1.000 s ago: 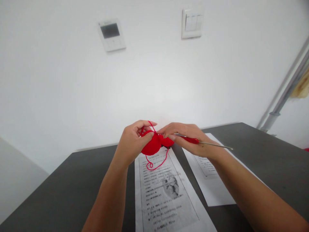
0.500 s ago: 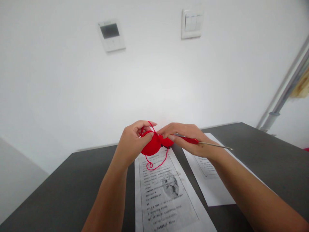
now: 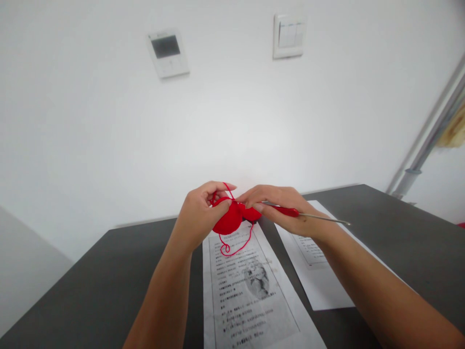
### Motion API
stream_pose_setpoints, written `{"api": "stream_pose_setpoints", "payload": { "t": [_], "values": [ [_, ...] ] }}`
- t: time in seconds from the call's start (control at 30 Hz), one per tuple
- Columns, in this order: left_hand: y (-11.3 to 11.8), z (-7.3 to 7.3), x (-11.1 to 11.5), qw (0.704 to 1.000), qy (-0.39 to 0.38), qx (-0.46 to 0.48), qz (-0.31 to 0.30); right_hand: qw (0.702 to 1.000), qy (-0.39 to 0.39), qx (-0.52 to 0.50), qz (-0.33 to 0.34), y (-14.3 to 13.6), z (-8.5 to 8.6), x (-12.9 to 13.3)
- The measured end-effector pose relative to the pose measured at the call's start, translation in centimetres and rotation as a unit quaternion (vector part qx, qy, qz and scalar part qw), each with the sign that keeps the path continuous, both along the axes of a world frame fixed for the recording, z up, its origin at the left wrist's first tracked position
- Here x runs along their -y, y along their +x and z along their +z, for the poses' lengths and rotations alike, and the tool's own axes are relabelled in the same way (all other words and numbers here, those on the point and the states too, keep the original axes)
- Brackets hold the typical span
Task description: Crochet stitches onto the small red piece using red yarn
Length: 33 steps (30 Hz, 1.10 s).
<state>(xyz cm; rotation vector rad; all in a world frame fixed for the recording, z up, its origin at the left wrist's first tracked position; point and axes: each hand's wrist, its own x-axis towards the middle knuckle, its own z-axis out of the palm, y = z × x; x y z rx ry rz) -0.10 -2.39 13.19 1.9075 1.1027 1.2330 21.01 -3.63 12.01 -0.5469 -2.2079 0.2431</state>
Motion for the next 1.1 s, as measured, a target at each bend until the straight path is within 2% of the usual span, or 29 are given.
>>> {"api": "stream_pose_setpoints", "payload": {
  "t": [0.1, 0.17, 0.3, 0.4, 0.6, 0.77, 0.93, 1.1],
  "values": [
    [0.2, 0.3, 0.3, 0.999, -0.019, 0.026, -0.009, 0.999, -0.03, -0.023, 0.005, 0.0, 0.0, 0.0],
    [0.2, 0.7, 0.6, 0.997, -0.044, 0.061, -0.024, 0.994, -0.067, -0.076, 0.027, 0.1, 0.0, 0.0],
    [-0.2, 1.1, 1.0, 0.985, -0.097, 0.124, -0.075, 0.959, -0.151, -0.213, 0.112, 0.0, -0.3, 0.0],
    [-0.6, 1.2, 1.1, 0.977, -0.107, 0.149, -0.107, 0.947, -0.163, -0.24, 0.14, 0.0, -0.6, -0.1],
    [-0.7, 1.2, 1.1, 0.968, -0.12, 0.179, -0.131, 0.981, -0.028, -0.156, 0.109, -0.1, -0.8, -0.4],
    [-0.6, 1.4, 1.2, 0.965, -0.122, 0.184, -0.139, 0.986, 0.084, -0.121, 0.073, -0.6, -0.6, -0.2],
    [-0.5, 1.3, 1.2, 0.969, -0.12, 0.17, -0.134, 0.981, 0.138, -0.112, 0.074, -0.9, -0.5, -0.1],
    [-0.6, 1.2, 1.0, 0.971, -0.11, 0.162, -0.139, 0.98, 0.151, -0.106, 0.07, -1.0, -0.5, -0.1]
  ]
}}
